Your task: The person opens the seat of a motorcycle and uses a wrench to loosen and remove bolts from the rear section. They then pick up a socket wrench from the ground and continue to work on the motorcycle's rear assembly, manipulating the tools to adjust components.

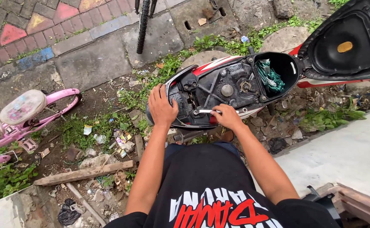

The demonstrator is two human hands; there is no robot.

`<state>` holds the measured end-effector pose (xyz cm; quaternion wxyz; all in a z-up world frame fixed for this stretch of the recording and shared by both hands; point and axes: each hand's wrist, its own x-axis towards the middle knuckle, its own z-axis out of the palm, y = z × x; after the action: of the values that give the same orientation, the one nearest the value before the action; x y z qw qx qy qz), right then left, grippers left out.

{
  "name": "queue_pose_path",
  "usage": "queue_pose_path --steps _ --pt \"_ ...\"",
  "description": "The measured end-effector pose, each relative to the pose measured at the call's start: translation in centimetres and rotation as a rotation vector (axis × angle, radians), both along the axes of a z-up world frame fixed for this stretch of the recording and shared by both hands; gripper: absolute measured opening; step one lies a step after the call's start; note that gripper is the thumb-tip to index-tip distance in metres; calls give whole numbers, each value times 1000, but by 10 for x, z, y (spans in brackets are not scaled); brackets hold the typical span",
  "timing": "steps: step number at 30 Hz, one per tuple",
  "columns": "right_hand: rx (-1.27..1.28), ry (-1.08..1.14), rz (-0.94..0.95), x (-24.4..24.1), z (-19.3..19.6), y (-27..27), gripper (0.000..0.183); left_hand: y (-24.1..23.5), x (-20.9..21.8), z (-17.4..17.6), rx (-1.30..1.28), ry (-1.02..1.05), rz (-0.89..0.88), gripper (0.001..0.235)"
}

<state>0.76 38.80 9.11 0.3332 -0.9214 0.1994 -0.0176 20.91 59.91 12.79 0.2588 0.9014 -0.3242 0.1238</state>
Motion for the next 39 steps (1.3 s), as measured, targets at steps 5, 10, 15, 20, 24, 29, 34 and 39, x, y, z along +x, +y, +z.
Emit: queue_pose_path --steps 5,10,15,20,24,29,34,39 --pt "-18 110 165 10 -12 -22 19 0 0 0 -9 11 6 68" --pt "10 177 263 24 -5 -34 21 1 -1 1 20 29 24 68" --pt "-12 308 280 10 -17 -22 35 1 0 -2 38 36 35 69" --pt "-303 317 236 1 -24 -8 33 0 1 -5 44 41 60 68" --pt "-346 294 206 1 -24 -2 37 1 -1 -5 51 42 67 68" --pt "-395 265 168 3 -14 6 39 2 -2 -4 49 60 67 67" --pt "-452 264 168 1 -27 6 43 2 -2 -10 54 61 79 68" --pt "-397 232 91 3 -21 12 46 1 -4 -2 41 97 80 65"
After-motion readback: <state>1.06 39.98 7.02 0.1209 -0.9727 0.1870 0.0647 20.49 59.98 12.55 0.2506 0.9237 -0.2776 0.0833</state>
